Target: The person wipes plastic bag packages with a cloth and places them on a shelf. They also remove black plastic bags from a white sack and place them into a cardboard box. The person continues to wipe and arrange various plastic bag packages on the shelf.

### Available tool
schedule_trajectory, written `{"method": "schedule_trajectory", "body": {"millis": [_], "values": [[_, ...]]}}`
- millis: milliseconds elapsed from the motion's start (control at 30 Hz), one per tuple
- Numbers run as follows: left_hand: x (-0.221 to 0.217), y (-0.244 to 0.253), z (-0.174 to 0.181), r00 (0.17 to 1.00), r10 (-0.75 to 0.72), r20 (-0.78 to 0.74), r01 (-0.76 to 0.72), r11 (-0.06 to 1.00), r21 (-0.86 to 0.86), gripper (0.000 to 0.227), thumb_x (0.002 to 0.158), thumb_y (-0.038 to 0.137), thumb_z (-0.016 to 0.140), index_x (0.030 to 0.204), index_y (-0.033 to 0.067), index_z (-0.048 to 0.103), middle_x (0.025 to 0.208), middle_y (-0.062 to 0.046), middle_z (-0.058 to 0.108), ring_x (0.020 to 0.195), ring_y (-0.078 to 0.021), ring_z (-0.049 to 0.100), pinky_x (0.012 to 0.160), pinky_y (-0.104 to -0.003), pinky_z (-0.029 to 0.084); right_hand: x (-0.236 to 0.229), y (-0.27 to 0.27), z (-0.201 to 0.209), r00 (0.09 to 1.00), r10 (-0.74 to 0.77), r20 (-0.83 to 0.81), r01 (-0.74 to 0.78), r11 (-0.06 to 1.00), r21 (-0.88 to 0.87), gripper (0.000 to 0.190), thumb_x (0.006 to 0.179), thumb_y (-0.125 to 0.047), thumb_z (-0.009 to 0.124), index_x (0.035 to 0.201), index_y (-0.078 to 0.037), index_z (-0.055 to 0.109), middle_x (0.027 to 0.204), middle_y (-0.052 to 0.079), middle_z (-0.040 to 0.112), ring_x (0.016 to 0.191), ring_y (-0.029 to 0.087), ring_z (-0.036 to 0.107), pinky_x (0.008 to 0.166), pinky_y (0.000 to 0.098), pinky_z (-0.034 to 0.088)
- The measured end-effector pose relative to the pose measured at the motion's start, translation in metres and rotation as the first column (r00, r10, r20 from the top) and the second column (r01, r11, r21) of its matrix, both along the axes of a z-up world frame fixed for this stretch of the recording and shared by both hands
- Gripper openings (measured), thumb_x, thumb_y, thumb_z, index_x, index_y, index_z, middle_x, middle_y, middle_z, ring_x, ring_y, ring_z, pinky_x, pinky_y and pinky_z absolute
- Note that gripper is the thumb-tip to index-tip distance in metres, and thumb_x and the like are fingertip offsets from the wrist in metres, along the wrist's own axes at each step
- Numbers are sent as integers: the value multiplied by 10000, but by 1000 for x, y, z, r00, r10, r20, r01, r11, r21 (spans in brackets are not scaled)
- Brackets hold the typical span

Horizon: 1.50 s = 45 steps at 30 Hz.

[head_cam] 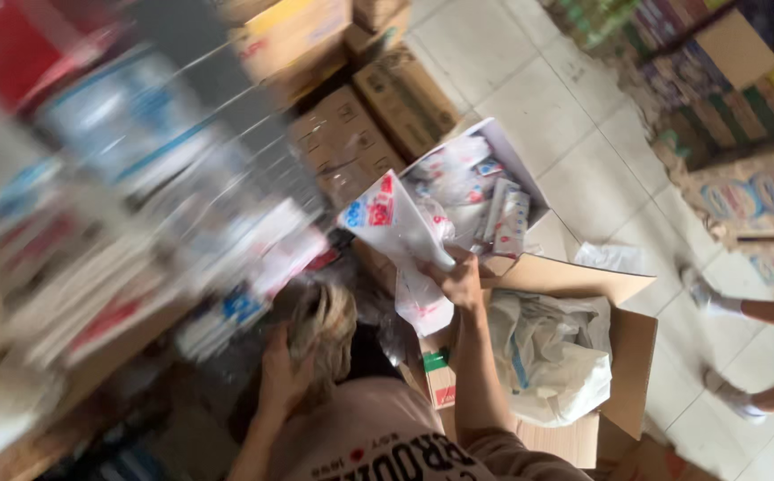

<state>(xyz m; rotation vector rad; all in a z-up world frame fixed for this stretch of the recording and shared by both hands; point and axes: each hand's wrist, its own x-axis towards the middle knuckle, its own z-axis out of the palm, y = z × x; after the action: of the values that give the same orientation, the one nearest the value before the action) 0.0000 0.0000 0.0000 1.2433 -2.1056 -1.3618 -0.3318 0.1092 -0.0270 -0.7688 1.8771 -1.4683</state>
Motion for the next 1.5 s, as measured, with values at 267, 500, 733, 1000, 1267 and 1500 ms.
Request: {"method": "schedule_trajectory", "body": {"millis": [267, 500, 733, 1000, 1267, 1500], "values": [[155, -18, 40, 999, -15, 30, 15, 1000, 22, 652, 828, 169, 762, 1367, -39, 459, 1159, -308, 671, 1078, -461, 649, 860, -488, 535, 134, -13, 64, 905, 413, -105, -417, 909, -21, 338, 659, -33, 918, 946, 58, 764, 929, 122, 754, 857, 170, 685, 777, 324, 535], [294, -7, 84, 986, 168, 0, -167, 977, 130, 499, 844, 156, 703, 1306, 37, 556, 1085, -218, 737, 1011, -373, 737, 830, -418, 571, 277, -69, 128, 743, 667, 60, -665, 745, -56, 255, 681, -43, 896, 911, 20, 805, 880, 96, 799, 788, 164, 732, 741, 303, 576], [419, 24, 99, 861, 456, -224, -477, 877, -49, 381, 885, 47, 637, 1257, -10, 577, 1049, -171, 725, 964, -257, 723, 853, -379, 574, 418, -131, 145, 682, 723, 106, -731, 674, 104, 253, 682, -60, 881, 903, 31, 798, 829, 126, 787, 703, 180, 741, 658, 304, 605], [519, 83, 82, 450, 798, -402, -892, 428, -147, 166, 1012, -8, 694, 1076, -19, 541, 924, -90, 590, 775, -101, 522, 700, -270, 455, 547, -220, 116, 711, 657, 251, -623, 754, -208, 589, 702, 53, 811, 1253, 53, 604, 1132, 132, 691, 1042, 276, 688, 919, 388, 585], [540, 93, 73, 278, 747, -604, -935, 354, 8, 185, 1074, 8, 653, 1217, -25, 541, 1093, -32, 653, 969, -73, 578, 847, -223, 501, 645, -322, 66, 455, 561, 692, -107, 806, -583, 517, 897, -36, 734, 1349, 145, 562, 1239, 177, 668, 1132, 312, 653, 986, 447, 564], [538, 87, 63, 215, 802, -558, -912, 369, 178, 174, 1066, 59, 689, 1124, 8, 533, 830, 35, 576, 706, -20, 491, 588, -198, 396, 676, -348, 8, 710, 404, 577, -177, 895, -409, 619, 923, -249, 755, 1390, 106, 558, 1291, 135, 657, 1132, 284, 639, 948, 454, 540]]}}
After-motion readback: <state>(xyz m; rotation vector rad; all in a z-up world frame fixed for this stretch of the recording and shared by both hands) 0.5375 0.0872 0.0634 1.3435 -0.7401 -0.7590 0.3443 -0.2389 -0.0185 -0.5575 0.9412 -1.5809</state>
